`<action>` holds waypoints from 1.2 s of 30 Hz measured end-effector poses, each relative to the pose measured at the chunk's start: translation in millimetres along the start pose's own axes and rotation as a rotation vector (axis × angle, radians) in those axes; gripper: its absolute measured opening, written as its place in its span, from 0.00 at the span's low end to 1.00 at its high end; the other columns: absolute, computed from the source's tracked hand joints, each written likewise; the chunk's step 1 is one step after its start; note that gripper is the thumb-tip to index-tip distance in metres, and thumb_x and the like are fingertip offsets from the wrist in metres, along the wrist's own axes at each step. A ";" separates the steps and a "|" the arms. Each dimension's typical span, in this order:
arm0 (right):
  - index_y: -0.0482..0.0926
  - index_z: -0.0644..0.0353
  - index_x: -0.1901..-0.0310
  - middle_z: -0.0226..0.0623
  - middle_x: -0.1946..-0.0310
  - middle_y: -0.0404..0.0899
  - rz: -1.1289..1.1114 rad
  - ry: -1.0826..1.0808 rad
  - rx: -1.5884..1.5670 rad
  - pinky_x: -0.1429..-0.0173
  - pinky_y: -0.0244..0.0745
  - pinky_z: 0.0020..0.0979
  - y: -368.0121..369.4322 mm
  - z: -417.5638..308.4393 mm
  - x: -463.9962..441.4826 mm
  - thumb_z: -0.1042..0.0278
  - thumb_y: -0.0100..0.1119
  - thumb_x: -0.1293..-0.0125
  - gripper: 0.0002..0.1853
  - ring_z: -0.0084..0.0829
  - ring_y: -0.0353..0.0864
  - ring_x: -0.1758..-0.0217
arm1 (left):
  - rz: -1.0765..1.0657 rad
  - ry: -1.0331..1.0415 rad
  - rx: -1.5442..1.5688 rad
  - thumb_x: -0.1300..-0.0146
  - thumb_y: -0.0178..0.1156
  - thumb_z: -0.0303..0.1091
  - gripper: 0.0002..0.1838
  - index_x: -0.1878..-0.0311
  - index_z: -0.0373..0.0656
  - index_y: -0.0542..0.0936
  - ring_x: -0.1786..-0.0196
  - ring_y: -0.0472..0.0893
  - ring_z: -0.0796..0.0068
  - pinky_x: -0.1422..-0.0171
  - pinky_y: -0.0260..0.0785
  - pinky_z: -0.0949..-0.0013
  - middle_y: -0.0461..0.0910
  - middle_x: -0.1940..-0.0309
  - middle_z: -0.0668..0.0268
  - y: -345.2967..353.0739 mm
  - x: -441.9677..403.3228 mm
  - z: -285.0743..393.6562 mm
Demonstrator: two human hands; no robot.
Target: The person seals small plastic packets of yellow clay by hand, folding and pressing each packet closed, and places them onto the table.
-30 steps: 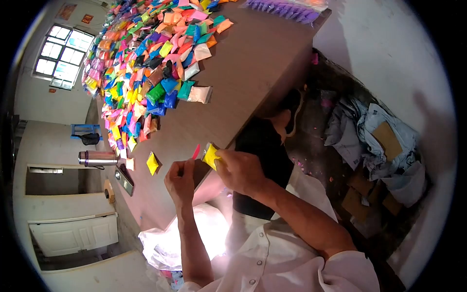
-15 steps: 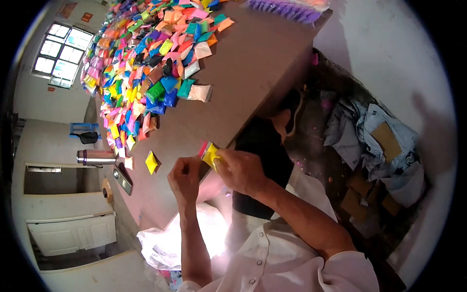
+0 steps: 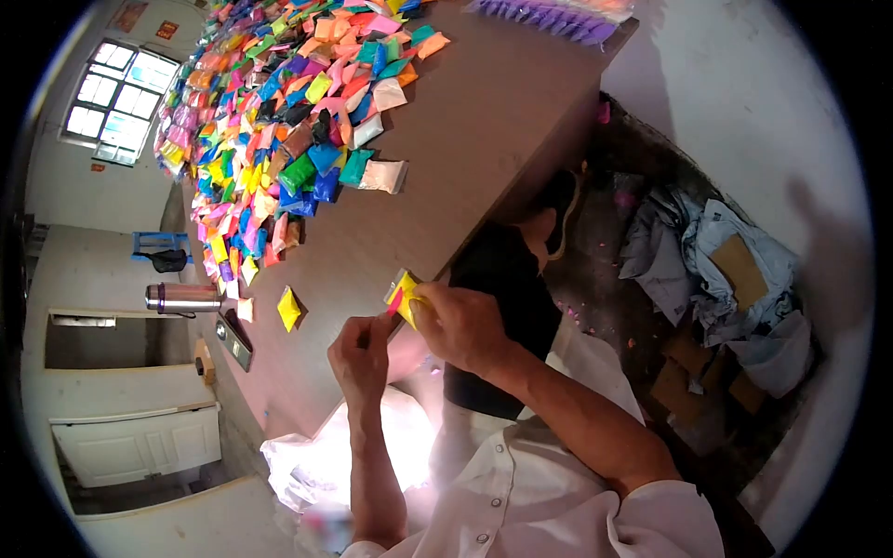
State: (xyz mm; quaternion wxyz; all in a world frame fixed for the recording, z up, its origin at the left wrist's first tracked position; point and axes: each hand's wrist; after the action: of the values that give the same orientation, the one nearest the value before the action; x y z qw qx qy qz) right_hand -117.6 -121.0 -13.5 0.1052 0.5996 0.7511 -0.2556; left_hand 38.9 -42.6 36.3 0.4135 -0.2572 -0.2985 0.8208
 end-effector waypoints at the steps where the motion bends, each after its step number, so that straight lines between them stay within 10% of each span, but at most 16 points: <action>1: 0.80 0.62 0.52 0.46 0.70 0.85 -0.017 0.007 0.018 0.66 0.83 0.38 -0.2 0.3 0.5 0.71 0.65 0.29 0.08 0.44 0.87 0.71 | 0.044 0.049 -0.027 0.32 0.73 0.34 0.12 0.65 0.35 0.85 0.74 0.76 0.80 0.65 0.71 0.72 0.82 0.78 0.65 0.0 -1.7 -3.7; 11: 0.80 0.61 0.56 0.46 0.71 0.86 -0.015 0.027 0.034 0.66 0.84 0.41 2.6 -3.0 -0.7 0.68 0.63 0.28 0.06 0.46 0.89 0.69 | 0.024 -0.014 0.110 0.28 0.71 0.37 0.16 0.68 0.35 0.82 0.74 0.65 0.87 0.70 0.57 0.75 0.70 0.80 0.76 3.2 17.2 16.4; 26: 0.80 0.62 0.37 0.44 0.76 0.83 -0.051 -0.018 0.097 0.69 0.81 0.39 8.0 -8.8 -3.1 0.70 0.64 0.30 0.20 0.42 0.86 0.74 | 0.077 -0.053 0.028 0.29 0.71 0.37 0.16 0.67 0.33 0.83 0.74 0.71 0.83 0.68 0.66 0.73 0.78 0.79 0.69 0.5 13.3 3.5; 36: 0.85 0.62 0.46 0.42 0.70 0.86 -0.298 -0.064 0.053 0.68 0.81 0.40 -9.6 -5.3 -4.5 0.68 0.64 0.33 0.15 0.42 0.87 0.72 | 0.062 -0.058 0.002 0.31 0.72 0.35 0.14 0.67 0.33 0.84 0.73 0.76 0.82 0.66 0.71 0.72 0.83 0.77 0.65 -6.8 -8.1 -11.5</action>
State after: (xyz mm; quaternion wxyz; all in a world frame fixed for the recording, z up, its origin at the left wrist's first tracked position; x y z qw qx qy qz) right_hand -124.8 -123.6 -4.5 0.0741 0.4756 0.8210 -0.3070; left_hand 54.3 -42.9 34.5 0.3792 -0.2420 -0.3017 0.8406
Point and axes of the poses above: each hand's wrist, its own x-axis away from the middle knuckle, its own y-axis out of the palm, z = x × y
